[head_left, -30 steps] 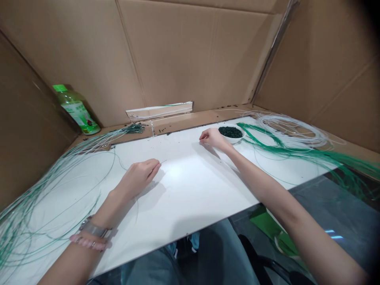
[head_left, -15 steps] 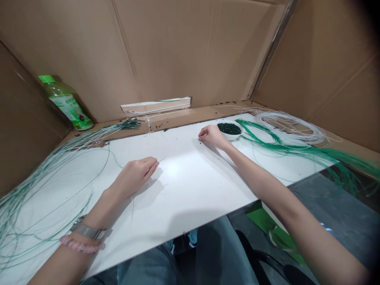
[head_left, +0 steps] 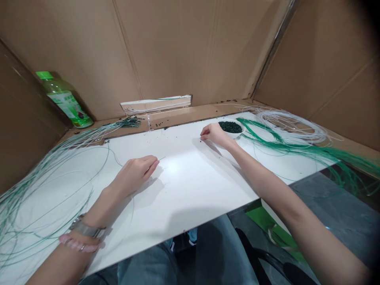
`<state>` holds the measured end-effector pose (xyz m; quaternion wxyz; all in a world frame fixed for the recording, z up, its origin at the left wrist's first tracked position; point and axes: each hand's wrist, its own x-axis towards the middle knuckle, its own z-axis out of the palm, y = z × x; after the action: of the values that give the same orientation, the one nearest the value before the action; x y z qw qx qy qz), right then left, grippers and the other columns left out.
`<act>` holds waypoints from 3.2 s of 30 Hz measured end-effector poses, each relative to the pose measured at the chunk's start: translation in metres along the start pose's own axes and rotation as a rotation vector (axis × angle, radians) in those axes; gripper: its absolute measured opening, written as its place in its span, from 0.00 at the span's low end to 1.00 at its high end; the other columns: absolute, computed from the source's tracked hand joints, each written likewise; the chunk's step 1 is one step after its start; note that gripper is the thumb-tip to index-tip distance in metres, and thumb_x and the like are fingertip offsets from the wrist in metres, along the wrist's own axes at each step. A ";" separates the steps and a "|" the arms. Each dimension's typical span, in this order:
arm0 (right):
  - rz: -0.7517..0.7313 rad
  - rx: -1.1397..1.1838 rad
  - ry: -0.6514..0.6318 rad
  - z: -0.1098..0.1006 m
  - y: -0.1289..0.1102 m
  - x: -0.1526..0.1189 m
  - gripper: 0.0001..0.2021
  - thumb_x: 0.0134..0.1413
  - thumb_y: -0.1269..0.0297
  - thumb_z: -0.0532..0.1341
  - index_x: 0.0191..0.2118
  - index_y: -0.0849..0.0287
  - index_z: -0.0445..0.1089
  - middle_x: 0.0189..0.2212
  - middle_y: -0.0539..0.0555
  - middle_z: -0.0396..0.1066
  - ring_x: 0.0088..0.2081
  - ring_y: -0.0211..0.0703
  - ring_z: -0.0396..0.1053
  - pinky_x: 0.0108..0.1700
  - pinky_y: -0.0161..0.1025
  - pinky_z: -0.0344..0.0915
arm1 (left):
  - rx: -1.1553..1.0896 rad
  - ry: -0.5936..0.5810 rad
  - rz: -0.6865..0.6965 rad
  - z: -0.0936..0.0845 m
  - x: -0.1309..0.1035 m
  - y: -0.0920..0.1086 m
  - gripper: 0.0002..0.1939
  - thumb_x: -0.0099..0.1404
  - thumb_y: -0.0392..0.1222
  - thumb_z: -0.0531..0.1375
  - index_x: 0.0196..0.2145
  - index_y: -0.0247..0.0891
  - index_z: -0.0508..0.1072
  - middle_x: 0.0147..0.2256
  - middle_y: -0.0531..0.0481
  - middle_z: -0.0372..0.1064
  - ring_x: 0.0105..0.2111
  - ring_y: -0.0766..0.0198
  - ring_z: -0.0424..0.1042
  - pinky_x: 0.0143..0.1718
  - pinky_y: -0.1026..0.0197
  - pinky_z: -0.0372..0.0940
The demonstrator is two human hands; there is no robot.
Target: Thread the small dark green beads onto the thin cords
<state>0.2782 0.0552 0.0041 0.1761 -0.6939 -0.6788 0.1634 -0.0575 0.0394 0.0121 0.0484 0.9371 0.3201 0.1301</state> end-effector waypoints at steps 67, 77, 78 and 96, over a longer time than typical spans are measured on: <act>-0.008 0.095 0.028 0.009 0.013 0.004 0.12 0.60 0.61 0.56 0.44 0.64 0.67 0.40 0.54 0.69 0.37 0.38 0.70 0.39 0.40 0.70 | -0.002 -0.045 -0.006 0.000 0.000 0.001 0.16 0.70 0.44 0.42 0.26 0.38 0.57 0.23 0.54 0.57 0.24 0.68 0.59 0.29 0.64 0.53; -0.028 0.087 0.044 0.012 0.020 0.009 0.12 0.61 0.60 0.56 0.45 0.63 0.67 0.40 0.54 0.69 0.37 0.38 0.70 0.39 0.40 0.70 | -0.016 -0.052 0.000 0.001 0.001 0.000 0.16 0.70 0.44 0.42 0.25 0.38 0.57 0.23 0.54 0.57 0.23 0.68 0.59 0.29 0.64 0.53; -0.025 0.080 0.043 0.012 0.019 0.008 0.12 0.61 0.60 0.56 0.45 0.63 0.67 0.40 0.54 0.69 0.37 0.38 0.70 0.39 0.40 0.70 | -0.015 -0.051 0.001 0.001 0.001 0.000 0.16 0.70 0.44 0.42 0.25 0.38 0.57 0.23 0.54 0.57 0.23 0.67 0.60 0.29 0.64 0.53; -0.037 -0.056 -0.009 0.003 0.019 0.003 0.12 0.60 0.60 0.56 0.43 0.63 0.68 0.39 0.54 0.70 0.37 0.38 0.70 0.39 0.40 0.69 | -0.019 -0.047 0.030 0.000 0.001 0.001 0.16 0.70 0.44 0.42 0.26 0.38 0.58 0.23 0.53 0.60 0.24 0.67 0.62 0.29 0.64 0.55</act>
<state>0.2937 0.0578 -0.0071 0.1566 -0.6854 -0.6964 0.1440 -0.0557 0.0392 0.0124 0.0627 0.9442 0.3036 0.1116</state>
